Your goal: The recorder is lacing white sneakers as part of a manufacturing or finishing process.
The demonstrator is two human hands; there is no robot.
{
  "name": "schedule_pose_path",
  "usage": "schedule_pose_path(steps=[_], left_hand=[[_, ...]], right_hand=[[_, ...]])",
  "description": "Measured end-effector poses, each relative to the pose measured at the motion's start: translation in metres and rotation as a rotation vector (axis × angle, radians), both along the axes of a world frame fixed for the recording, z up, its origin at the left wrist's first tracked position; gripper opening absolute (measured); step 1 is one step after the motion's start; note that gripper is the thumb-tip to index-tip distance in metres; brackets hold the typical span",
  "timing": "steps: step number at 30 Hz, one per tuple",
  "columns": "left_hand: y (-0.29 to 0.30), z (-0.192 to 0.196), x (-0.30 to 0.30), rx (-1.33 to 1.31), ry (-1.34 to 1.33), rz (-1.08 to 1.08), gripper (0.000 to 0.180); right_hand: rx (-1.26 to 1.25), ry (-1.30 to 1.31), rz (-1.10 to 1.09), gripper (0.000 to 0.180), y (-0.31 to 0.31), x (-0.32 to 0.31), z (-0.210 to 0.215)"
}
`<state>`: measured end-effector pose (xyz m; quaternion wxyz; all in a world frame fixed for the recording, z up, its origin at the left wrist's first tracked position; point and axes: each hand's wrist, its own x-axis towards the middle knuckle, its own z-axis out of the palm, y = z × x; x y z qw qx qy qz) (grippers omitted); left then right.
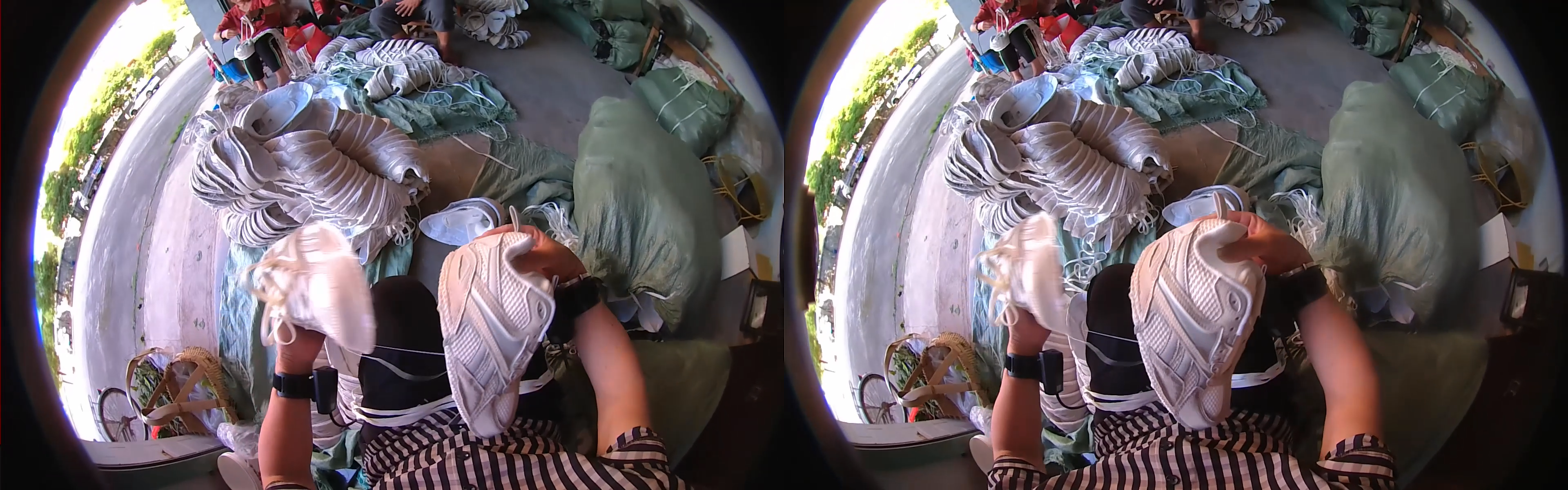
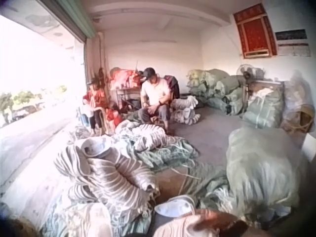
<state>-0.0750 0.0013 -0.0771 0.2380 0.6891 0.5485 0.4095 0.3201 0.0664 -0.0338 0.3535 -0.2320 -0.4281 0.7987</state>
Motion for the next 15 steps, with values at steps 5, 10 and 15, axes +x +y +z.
schedule_pose_path(steps=[5, 10, 15], left_hand=[[0.035, -0.003, 0.034, -0.471, -1.338, 0.125, 0.040], [0.023, 0.011, 0.024, -0.495, -1.592, 0.089, 0.044], [0.017, 0.008, 0.034, -0.700, -1.456, -0.052, 0.040]], right_hand=[[0.249, -0.367, -0.361, 0.038, -0.009, -0.009, 0.055], [0.614, -0.463, -1.057, 0.038, -0.032, 0.013, 0.105], [0.602, -0.089, -1.301, 0.041, -0.041, 0.013, 0.116]])
